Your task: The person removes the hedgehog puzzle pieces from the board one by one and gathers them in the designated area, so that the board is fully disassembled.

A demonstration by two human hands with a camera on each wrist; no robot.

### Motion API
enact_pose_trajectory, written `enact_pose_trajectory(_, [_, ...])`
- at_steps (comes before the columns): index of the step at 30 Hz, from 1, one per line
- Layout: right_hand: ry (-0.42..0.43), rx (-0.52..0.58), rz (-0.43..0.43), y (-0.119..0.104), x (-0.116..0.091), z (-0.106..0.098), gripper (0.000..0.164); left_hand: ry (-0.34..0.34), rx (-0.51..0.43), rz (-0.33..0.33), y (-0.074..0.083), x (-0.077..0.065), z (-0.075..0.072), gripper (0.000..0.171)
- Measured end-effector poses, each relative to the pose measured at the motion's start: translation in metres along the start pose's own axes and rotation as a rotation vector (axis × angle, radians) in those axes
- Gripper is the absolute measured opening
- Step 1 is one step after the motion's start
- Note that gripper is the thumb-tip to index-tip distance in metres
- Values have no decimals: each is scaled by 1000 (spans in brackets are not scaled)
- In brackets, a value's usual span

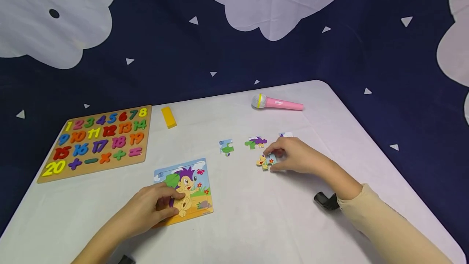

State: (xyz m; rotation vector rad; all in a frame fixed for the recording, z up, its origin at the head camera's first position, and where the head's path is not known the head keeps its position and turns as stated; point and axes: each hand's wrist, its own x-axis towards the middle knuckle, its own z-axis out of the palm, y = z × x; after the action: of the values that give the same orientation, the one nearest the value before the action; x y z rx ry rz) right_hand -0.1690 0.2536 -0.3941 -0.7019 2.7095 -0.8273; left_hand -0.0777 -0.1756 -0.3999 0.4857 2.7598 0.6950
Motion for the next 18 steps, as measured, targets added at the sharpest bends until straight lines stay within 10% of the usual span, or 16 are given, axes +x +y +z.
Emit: enact_pose_trajectory(18, [91,-37,31,43,-37,-18,36,-5,6,-18,2,-1,0,25])
